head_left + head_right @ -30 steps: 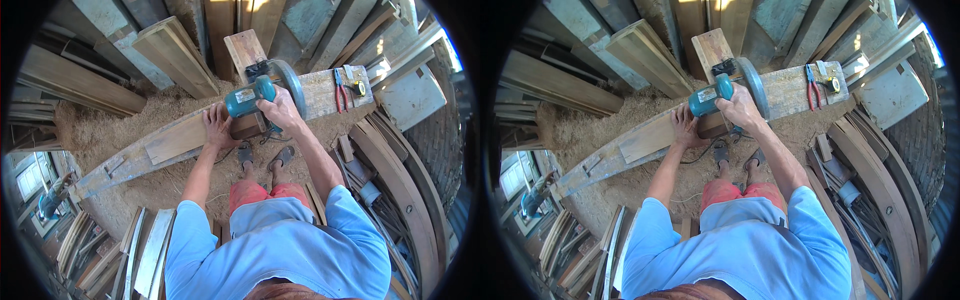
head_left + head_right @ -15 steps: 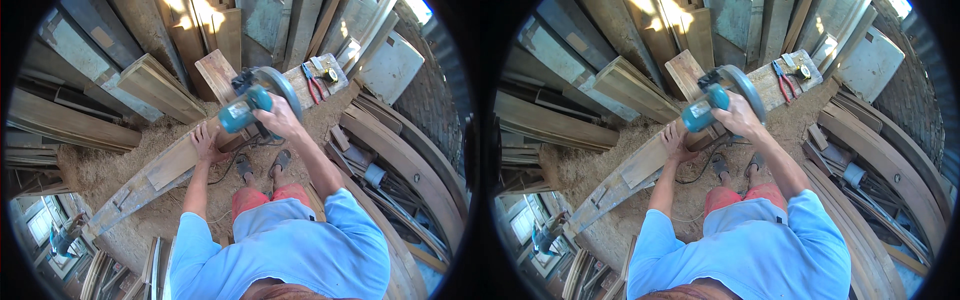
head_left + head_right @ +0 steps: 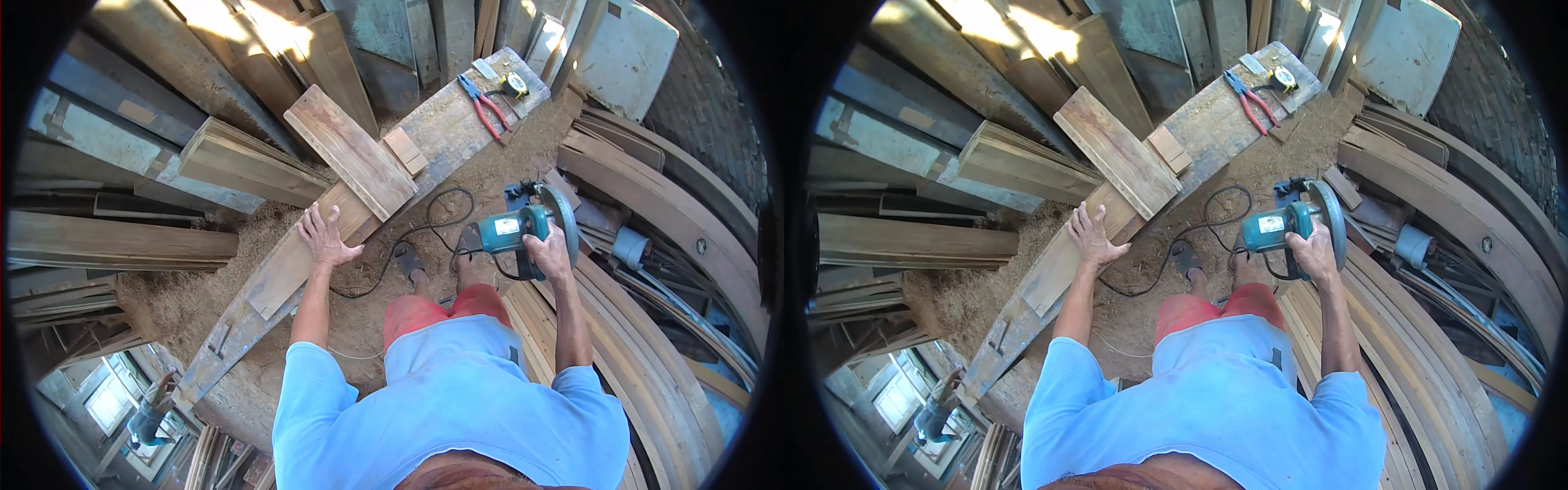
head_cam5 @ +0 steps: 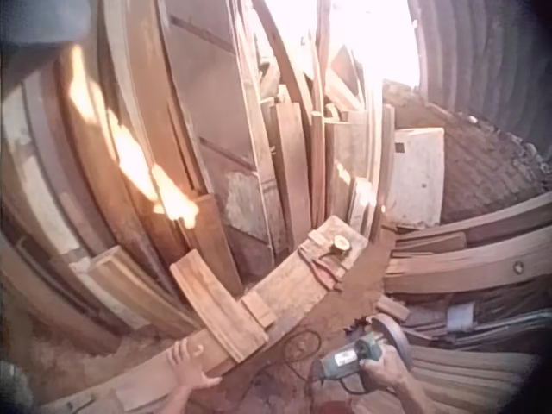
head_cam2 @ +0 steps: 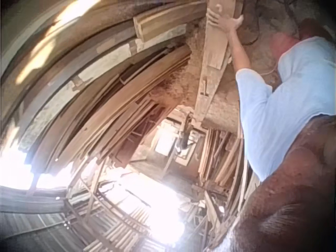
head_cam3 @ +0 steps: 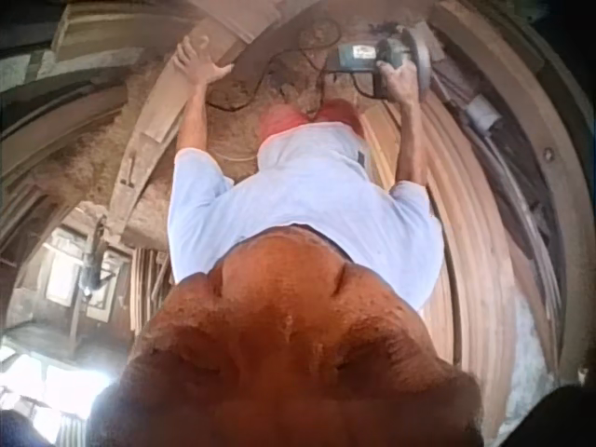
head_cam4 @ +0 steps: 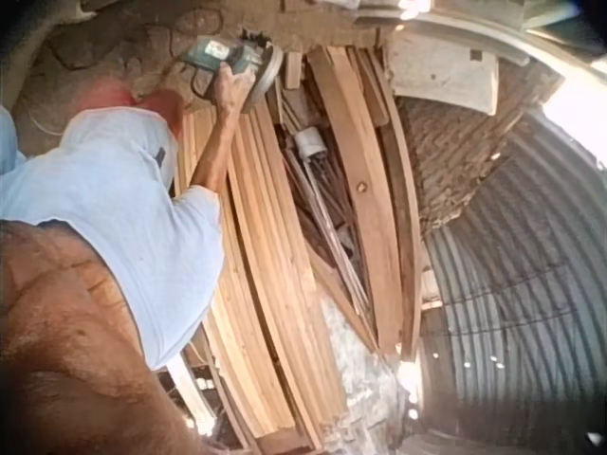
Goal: The person cuts pieces of wood using a circular saw while holding them against a large wooden beam. They move the wood pieces and measure the length of the wooden beam with a tape measure.
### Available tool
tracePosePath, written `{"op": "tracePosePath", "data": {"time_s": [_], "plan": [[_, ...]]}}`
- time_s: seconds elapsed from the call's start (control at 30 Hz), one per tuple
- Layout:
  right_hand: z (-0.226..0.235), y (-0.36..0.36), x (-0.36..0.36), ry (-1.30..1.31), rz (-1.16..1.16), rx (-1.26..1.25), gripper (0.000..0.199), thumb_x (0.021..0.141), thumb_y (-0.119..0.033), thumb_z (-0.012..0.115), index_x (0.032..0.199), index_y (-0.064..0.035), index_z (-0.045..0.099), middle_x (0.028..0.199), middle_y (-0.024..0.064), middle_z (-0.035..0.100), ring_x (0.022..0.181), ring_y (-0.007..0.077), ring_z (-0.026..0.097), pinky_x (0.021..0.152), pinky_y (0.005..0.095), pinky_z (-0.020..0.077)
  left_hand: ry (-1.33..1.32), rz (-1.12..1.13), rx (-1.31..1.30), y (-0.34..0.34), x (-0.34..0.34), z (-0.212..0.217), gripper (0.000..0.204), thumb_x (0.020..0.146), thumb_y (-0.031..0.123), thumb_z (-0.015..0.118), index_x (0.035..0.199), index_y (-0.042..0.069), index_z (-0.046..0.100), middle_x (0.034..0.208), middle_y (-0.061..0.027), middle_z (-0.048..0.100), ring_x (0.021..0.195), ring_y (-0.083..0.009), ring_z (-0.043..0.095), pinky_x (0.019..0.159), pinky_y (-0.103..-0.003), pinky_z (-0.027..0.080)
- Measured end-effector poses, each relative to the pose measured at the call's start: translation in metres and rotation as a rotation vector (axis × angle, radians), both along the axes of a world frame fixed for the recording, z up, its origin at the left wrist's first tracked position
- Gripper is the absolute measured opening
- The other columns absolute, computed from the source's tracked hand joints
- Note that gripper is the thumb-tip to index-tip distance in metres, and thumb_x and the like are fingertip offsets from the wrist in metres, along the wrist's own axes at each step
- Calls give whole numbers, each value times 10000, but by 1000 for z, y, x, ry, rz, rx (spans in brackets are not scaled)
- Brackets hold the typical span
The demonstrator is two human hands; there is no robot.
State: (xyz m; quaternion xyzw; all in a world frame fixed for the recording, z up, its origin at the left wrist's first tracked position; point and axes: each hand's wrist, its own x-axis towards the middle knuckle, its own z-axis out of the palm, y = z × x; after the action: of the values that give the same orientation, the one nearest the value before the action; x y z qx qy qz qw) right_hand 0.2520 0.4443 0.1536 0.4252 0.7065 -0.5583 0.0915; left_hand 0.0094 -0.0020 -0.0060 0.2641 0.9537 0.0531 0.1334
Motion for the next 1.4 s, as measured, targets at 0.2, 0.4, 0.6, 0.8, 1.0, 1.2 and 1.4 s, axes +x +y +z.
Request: {"op": "tracePosePath", "data": {"time_s": [0.2, 0.4, 0.6, 0.8, 1.0, 1.2, 1.4], "plan": [[-121, 41, 38, -247, 173, 236, 412, 816, -251, 643, 1101, 46, 665, 1068, 316, 716, 1033, 476, 694, 924, 528, 529, -52, 2, -200, 23, -10, 19, 1336, 472, 486, 960, 1581, 244, 256, 1675, -284, 132, 1557, -510, 110, 1223, -711, 91], [-227, 65, 28, -494, 420, 247, 423, 849, -240, 677, 1175, 30, 652, 1119, 333, 716, 1092, 502, 690, 949, 555, 545, 13, -43, -105, 18, -7, 10, 1344, 456, 420, 947, 1577, 216, 236, 1657, -298, 163, 1543, -523, 140, 1216, -704, 120], [-342, 82, 18, -554, 598, 335, 335, 826, -133, 669, 1123, 21, 640, 1098, 313, 731, 1053, 484, 715, 896, 546, 593, 41, -101, -36, 10, -9, 6, 1406, 451, 418, 939, 1613, 260, 164, 1667, -302, 147, 1535, -538, 150, 1199, -726, 127], [-445, 103, 4, -623, 638, 447, 215, 907, -87, 603, 1100, -1, 640, 1093, 298, 740, 1065, 472, 725, 911, 553, 592, 46, -147, 24, 11, -9, 3, 1409, 439, 429, 916, 1628, 261, 178, 1669, -312, 163, 1535, -551, 162, 1198, -721, 140], [-527, 118, -17, -762, 715, 532, 234, 984, -123, 578, 1202, -55, 627, 1162, 209, 762, 1114, 395, 739, 903, 507, 613, 22, -196, -4, 6, -12, -1, 1389, 519, 524, 852, 1670, 207, 141, 1682, -349, 129, 1549, -561, 160, 1220, -700, 139], [-649, 97, 38, -579, 976, 784, 175, 1000, -162, 586, 1126, -93, 686, 1036, 122, 799, 959, 322, 788, 778, 430, 636, -16, -226, -3, 5, -21, -4, 1467, 476, 542, 907, 1671, 227, 117, 1664, -373, 138, 1537, -564, 173, 1202, -720, 147], [-646, 27, 27, -354, 1141, 802, 339, 966, -197, 630, 1283, -100, 697, 1153, 117, 776, 1068, 301, 756, 871, 425, 605, -26, -193, -28, 1, -13, -1, 1466, 518, 653, 891, 1684, 252, 96, 1665, -380, 127, 1534, -581, 162, 1187, -740, 139]]}}
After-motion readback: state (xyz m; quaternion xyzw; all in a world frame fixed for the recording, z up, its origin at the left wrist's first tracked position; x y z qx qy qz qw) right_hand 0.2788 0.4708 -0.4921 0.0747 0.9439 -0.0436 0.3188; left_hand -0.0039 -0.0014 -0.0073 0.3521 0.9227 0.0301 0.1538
